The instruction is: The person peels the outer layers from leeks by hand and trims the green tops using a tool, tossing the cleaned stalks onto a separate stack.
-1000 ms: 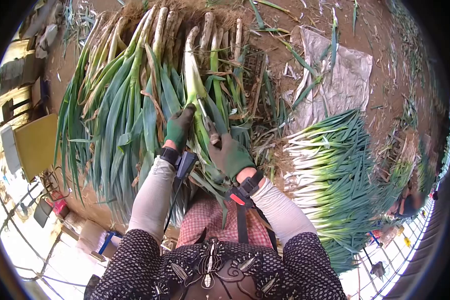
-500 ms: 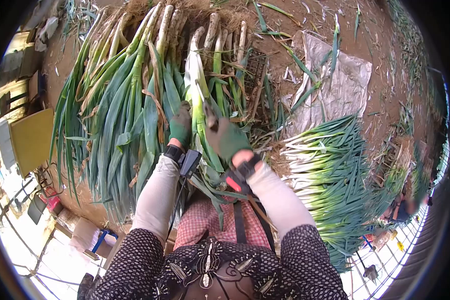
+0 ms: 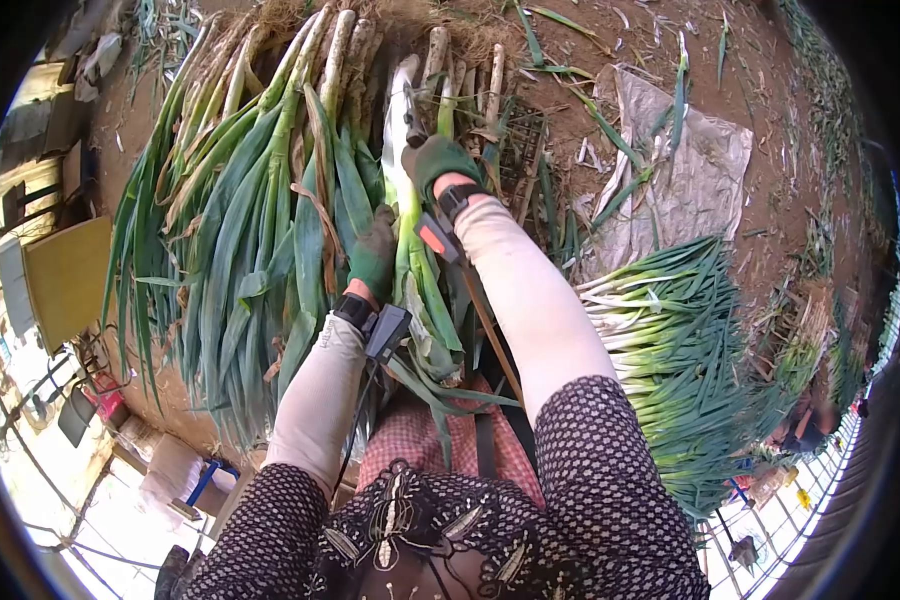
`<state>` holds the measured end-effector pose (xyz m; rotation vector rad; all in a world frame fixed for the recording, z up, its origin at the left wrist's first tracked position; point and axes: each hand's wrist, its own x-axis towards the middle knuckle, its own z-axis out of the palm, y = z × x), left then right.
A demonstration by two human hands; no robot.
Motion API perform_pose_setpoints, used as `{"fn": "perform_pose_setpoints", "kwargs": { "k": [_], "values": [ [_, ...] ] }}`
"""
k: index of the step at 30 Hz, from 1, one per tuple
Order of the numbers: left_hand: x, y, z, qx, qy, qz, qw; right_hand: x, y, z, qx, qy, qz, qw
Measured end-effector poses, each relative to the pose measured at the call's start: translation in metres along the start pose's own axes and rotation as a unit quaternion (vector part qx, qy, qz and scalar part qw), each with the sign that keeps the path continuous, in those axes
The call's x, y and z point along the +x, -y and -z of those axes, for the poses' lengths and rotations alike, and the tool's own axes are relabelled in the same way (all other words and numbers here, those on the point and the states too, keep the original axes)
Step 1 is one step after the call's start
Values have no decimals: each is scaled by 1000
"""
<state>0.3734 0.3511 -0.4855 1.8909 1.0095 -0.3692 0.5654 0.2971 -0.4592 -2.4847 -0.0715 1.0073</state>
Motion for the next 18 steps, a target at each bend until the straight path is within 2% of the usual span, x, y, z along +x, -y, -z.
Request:
{"fn": "perform_pose_setpoints", "kwargs": {
  "k": [4, 5, 8, 9, 10, 11, 13, 15, 16, 17, 18],
  "values": [
    [-12, -28, 8, -111, -16, 86, 990, 25, 22, 15, -16, -61, 14, 998],
    [-15, -35, 10, -118, -29, 110, 987, 36, 20, 14, -10, -33, 0, 999],
    [-13, -34, 11, -165, 44, 129, 977, 31, -11, -7, 31, 67, 12, 997],
    [-12, -35, 9, -179, 92, 125, 971, -9, -12, 12, 82, 82, 57, 992],
    [-14, -33, 5, -192, 140, 122, 964, 3, -40, -11, 134, 55, 76, 987],
    [-19, -32, 3, -202, 188, 121, 954, -13, -43, 2, 144, 81, 78, 983],
    [-45, -31, -4, -275, 219, 28, 936, -43, -65, 16, 186, 113, 93, 972],
    [-67, -42, 3, -255, 238, -4, 937, -68, -97, 30, 229, 114, 89, 963],
    [-80, -61, 13, -188, 227, 25, 955, -95, -111, 47, 238, 110, 69, 963],
    [-76, -45, 0, -211, 125, -7, 969, -121, -128, 62, 278, 122, 78, 950],
    [-73, -45, 6, -277, 45, -86, 956, -146, -143, 78, 318, 132, 90, 934]
  ]
}}
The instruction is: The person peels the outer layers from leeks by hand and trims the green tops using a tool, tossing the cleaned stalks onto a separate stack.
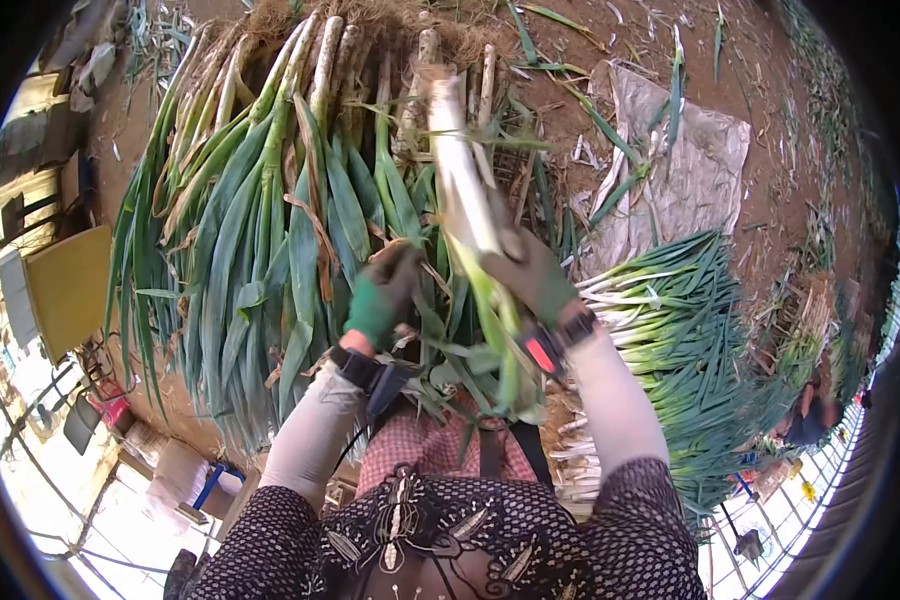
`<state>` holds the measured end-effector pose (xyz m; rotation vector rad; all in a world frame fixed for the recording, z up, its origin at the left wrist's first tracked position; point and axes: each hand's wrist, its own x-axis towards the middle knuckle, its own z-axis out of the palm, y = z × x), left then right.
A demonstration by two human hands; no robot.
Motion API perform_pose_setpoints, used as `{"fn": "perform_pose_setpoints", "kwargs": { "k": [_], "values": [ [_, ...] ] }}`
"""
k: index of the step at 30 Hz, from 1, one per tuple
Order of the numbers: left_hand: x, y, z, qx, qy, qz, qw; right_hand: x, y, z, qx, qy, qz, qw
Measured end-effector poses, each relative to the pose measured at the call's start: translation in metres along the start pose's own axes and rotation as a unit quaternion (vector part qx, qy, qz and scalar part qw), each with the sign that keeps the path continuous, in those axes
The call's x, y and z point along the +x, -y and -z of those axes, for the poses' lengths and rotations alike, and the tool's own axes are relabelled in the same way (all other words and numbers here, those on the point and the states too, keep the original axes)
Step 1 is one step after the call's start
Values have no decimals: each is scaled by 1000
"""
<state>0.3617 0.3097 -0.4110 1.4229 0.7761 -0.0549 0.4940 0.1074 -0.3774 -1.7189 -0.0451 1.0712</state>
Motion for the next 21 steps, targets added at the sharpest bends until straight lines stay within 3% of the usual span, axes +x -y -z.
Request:
{"fn": "perform_pose_setpoints", "kwargs": {
  "k": [1, 2, 3, 5, 8, 9, 11, 12, 14, 17, 19, 21],
  "values": [
    [12, 8, 11, 40, -84, -90, 992, -33, 10, 12, -15, -20, 25, 999],
    [17, -23, 34, 262, -139, -164, 941, -65, 16, 24, -29, -40, 51, 997],
    [23, -31, 54, 353, -171, -156, 907, -92, 13, 35, -12, -77, 15, 997],
    [47, -30, 84, 380, -287, -184, 860, -142, -34, 82, -2, -159, -10, 987],
    [69, -32, 110, 573, -286, -140, 755, -156, -46, 102, 68, -287, -40, 955],
    [78, -40, 104, 577, -245, -73, 776, -151, -33, 102, 83, -318, -51, 943],
    [88, -51, 89, 575, -158, 67, 800, -114, -63, 119, -72, -326, -67, 940],
    [85, -44, 80, 619, -166, 49, 766, -94, -65, 119, -179, -328, -90, 923],
    [90, -39, 77, 607, -182, 82, 769, -58, -63, 109, -286, -320, -110, 896],
    [84, -44, 90, 326, -110, 104, 933, -40, -52, 75, -231, -237, -90, 939],
    [71, -37, 88, 222, -68, 97, 968, -45, -25, 34, -97, -114, -95, 984],
    [36, -35, 79, 54, -17, 106, 993, -58, -37, -11, -128, -43, -36, 990]
  ]
}}
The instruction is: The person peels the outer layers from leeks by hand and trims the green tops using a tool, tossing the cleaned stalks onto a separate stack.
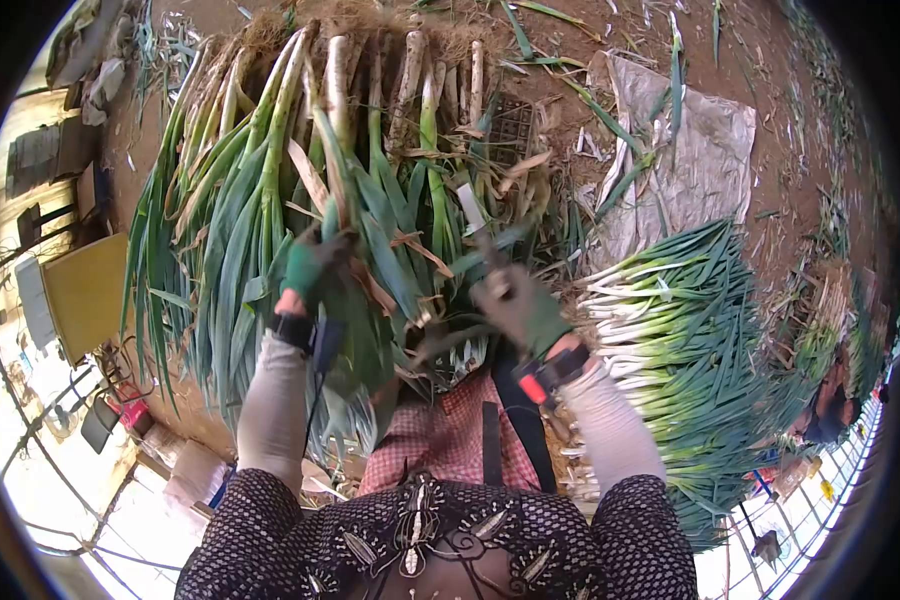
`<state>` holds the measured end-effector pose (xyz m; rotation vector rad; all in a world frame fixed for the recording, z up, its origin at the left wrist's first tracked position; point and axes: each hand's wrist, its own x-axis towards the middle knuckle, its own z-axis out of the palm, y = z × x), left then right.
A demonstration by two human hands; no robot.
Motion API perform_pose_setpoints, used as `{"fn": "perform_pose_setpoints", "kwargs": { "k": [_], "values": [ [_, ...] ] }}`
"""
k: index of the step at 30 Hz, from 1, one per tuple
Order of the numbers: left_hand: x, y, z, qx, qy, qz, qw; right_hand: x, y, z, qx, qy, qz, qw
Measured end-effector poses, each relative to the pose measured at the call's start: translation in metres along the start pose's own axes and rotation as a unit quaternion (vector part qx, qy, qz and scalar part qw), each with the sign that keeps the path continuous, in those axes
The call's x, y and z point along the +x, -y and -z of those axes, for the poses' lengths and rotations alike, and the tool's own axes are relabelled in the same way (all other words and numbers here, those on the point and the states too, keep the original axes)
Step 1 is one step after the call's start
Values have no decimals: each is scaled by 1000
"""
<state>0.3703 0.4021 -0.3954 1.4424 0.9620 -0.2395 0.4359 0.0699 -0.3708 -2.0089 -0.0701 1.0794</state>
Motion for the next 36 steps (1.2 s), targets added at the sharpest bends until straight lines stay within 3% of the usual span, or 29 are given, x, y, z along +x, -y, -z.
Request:
{"fn": "perform_pose_setpoints", "kwargs": {
  "k": [1, 3, 5, 9, 11, 13, 17, 23, 24, 25, 26, 27, 28, 31, 34, 36],
  "values": [
    [-12, 2, -6, -15, 11, 47, 999, -16, 25, -15, 24, 41, -12, 999],
    [-30, 21, -23, -132, 51, 38, 989, -36, 50, -42, -24, 42, 17, 999],
    [-40, 42, -29, -113, 81, 111, 984, -43, 54, -62, -52, 41, 11, 998],
    [-51, 80, -47, 9, 17, 2, 1000, -34, 52, -78, -95, 33, -10, 995],
    [-50, 88, -45, -14, -1, -49, 999, -43, 57, -78, -122, 28, -17, 992],
    [-47, 84, -44, -81, -25, 30, 996, -55, 50, -84, -136, 33, -27, 990],
    [-46, 75, -48, -194, -37, 58, 979, -56, 49, -92, -167, 29, -29, 985],
    [-48, 80, -46, -207, -37, 36, 977, -34, 75, -84, -164, 33, -36, 985],
    [-44, 81, -42, -97, -42, 55, 993, -40, 75, -80, -191, 59, -40, 979],
    [-42, 85, -37, 65, -49, -64, 995, -47, 70, -82, -201, 62, -50, 976],
    [-42, 91, -31, 223, -53, -180, 957, -55, 62, -85, -211, 66, -61, 973],
    [-41, 97, -27, 372, -54, -288, 881, -62, 57, -87, -222, 70, -73, 970],
    [-39, 102, -24, 361, -20, -279, 890, -66, 54, -87, -181, 25, -6, 983],
    [-38, 106, -28, 356, -46, -352, 864, -36, 71, -82, -194, 50, -37, 979],
    [-38, 103, -31, 332, -46, -344, 877, 34, 70, -90, -164, 21, -16, 986],
    [-40, 103, -30, 314, -25, -276, 908, 78, 106, -84, -133, 38, -13, 990]
  ]
}}
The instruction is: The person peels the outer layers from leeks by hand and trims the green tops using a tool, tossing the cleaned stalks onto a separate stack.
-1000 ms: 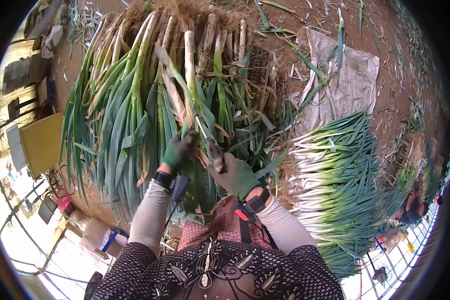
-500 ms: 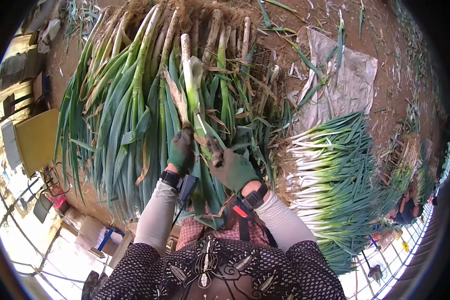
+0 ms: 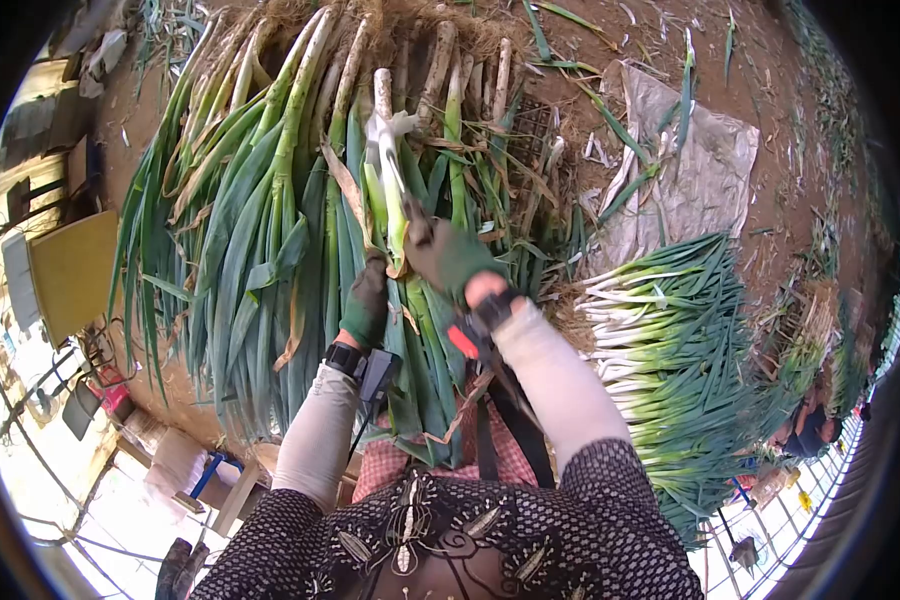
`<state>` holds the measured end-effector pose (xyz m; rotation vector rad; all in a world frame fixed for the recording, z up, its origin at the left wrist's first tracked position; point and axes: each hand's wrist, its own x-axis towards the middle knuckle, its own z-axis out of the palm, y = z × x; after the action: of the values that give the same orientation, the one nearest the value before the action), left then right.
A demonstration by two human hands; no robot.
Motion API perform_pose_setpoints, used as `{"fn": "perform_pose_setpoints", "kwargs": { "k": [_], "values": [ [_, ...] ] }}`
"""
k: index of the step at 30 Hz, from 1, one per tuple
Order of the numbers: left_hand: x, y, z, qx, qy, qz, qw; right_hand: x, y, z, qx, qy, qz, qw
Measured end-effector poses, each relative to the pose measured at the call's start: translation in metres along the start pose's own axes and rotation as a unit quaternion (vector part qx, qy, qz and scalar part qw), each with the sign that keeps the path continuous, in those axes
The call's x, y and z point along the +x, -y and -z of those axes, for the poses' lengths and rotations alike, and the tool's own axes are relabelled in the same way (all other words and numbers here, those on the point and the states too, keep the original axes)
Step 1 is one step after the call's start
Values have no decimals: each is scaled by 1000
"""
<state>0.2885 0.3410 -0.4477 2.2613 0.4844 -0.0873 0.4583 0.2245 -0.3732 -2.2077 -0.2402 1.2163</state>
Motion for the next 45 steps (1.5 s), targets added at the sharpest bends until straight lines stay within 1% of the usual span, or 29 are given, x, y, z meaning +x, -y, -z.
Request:
{"fn": "perform_pose_setpoints", "kwargs": {
  "k": [2, 3, 5, 7, 9, 12, 14, 16, 18, 21, 23, 24, 25, 26, 27, 28, 29, 30, 31, 32, 33, 34, 35, 36, 37, 38, 41, 44, 45],
  "values": [
    [2, -9, 4, -49, 29, 68, 996, 55, 8, -1, -53, -34, 20, 998],
    [3, -17, 7, -83, 37, 105, 990, 73, 24, 10, -61, -10, 18, 998],
    [3, -22, 8, -88, 31, 112, 989, 111, 24, 7, -110, -66, 6, 992],
    [4, -22, 8, -113, 17, 121, 986, 118, 15, 10, -68, -13, -2, 998],
    [4, -12, -3, -55, -66, -6, 996, 72, 15, 16, -52, -13, -10, 999],
    [8, -5, -8, -6, -105, -67, 992, 7, -1, 6, -59, 13, -25, 998],
    [12, -30, 12, -125, 18, 134, 983, 8, -14, -6, -68, -6, -26, 997],
    [13, -38, 17, -135, 81, 185, 970, 31, -10, -4, -55, -22, -47, 997],
    [11, -30, 12, -38, 75, 94, 992, 61, 15, 15, -35, 10, -51, 998],
    [19, -48, 24, -127, 95, 226, 961, 115, 19, 18, -50, -20, -42, 998],
    [15, -43, 15, -95, 78, 87, 989, 126, 11, 16, -47, -26, -45, 998],
    [13, -36, 7, -79, 67, 16, 994, 120, 4, 15, -24, -11, 4, 1000],
    [5, -35, -8, 51, 56, -81, 994, 110, -6, 13, -1, 4, 54, 999],
    [4, -45, -15, -45, 132, -27, 990, 104, -16, 14, -25, 0, 22, 999],
    [2, -59, -18, -165, 194, 46, 966, 86, -23, 25, 34, 45, 52, 997],
    [-1, -73, -20, -271, 238, 132, 923, 79, -53, 26, 114, 33, 101, 988],
    [0, -90, -14, -394, 262, 228, 851, 45, -50, 50, 119, 17, 104, 987],
    [4, -98, -1, -380, 226, 209, 872, 19, -56, 70, 193, 33, 108, 975],
    [11, -93, 13, -322, 110, 114, 933, 1, -78, 86, 228, 14, 119, 966],
    [30, -76, 24, -279, 55, 147, 948, -27, -81, 106, 237, -41, 113, 964],
    [45, -69, 53, -126, -49, 137, 981, -49, -87, 124, 241, -79, 105, 962],
    [62, -43, 79, 51, -125, 81, 988, -72, -94, 141, 246, -117, 96, 957],
    [74, -11, 94, 90, -214, 76, 970, -88, -109, 155, 246, -139, 85, 956],
    [84, 12, 114, 218, -247, 119, 937, -105, -131, 166, 170, -155, 57, 971],
    [90, 56, 127, 291, -241, 134, 916, -123, -153, 176, 93, -169, 28, 981],
    [93, 28, 153, 324, -161, 193, 912, -141, -166, 179, 15, -181, -3, 983],
    [111, 32, 176, 351, -73, 217, 908, -207, -166, 180, 206, -202, 60, 956],
    [117, 40, 174, 228, -88, 255, 936, -265, -190, 208, 155, -199, -106, 962],
    [118, 36, 171, 203, -78, 280, 935, -266, -195, 205, 151, -226, -52, 961]
  ]
}}
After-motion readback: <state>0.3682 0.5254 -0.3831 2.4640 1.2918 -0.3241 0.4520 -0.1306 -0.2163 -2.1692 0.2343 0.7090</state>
